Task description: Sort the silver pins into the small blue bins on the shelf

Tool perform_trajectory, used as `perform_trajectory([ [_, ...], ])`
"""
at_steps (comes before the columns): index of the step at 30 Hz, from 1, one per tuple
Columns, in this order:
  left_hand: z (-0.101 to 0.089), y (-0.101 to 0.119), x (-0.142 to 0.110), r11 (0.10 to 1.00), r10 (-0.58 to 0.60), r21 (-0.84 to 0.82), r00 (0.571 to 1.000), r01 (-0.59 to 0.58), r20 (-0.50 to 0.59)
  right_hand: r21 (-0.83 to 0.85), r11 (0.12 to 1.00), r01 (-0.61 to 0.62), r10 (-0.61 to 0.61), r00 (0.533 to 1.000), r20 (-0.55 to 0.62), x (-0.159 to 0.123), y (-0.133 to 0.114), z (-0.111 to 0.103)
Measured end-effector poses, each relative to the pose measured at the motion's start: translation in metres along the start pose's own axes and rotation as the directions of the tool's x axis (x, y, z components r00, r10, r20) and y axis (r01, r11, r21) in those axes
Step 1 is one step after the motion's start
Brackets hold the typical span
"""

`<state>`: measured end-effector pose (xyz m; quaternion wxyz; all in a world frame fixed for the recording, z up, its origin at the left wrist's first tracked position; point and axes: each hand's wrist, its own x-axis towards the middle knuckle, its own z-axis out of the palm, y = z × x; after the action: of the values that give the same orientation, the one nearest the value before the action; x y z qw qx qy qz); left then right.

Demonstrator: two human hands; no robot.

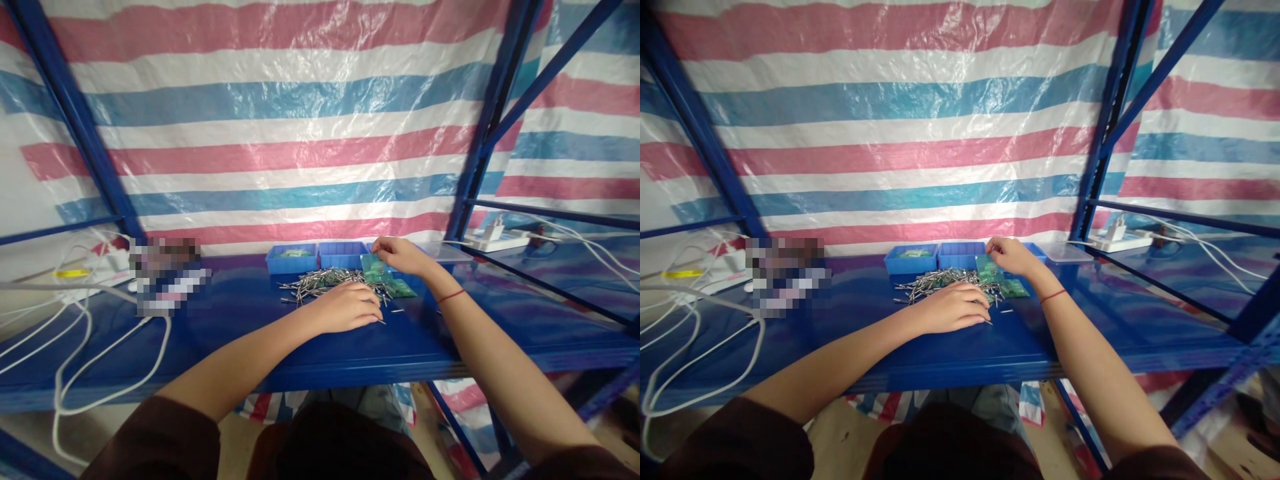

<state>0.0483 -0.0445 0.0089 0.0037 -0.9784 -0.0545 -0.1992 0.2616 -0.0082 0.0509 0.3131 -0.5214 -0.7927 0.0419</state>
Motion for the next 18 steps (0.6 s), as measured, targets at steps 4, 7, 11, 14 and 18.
perform_trajectory([
  [4,-0.003,0.001,0.0,1.0,-0.014,-0.004,0.999,0.014,-0.036,0.047,0.999,-0.016,0.02,0.996,-0.086,0.003,-0.006,0.011],
  [7,-0.004,0.002,0.0,0.976,-0.208,-0.098,0.967,0.195,-0.149,0.146,0.989,-0.018,0.038,0.99,-0.133,0.005,-0.01,0.02],
  [11,-0.005,-0.014,-0.003,0.785,-0.62,-0.297,0.689,0.544,-0.376,0.276,0.961,0.031,0.017,0.985,-0.172,0.006,-0.013,0.029],
  [14,-0.007,-0.032,-0.009,0.665,-0.747,-0.461,0.545,0.588,-0.382,0.347,0.934,0.084,-0.036,0.989,-0.14,0.005,-0.018,0.033],
  [18,-0.006,-0.046,-0.012,0.603,-0.757,-0.615,0.609,0.508,-0.238,0.43,0.896,0.112,-0.077,0.992,-0.097,0.001,-0.03,0.034],
])
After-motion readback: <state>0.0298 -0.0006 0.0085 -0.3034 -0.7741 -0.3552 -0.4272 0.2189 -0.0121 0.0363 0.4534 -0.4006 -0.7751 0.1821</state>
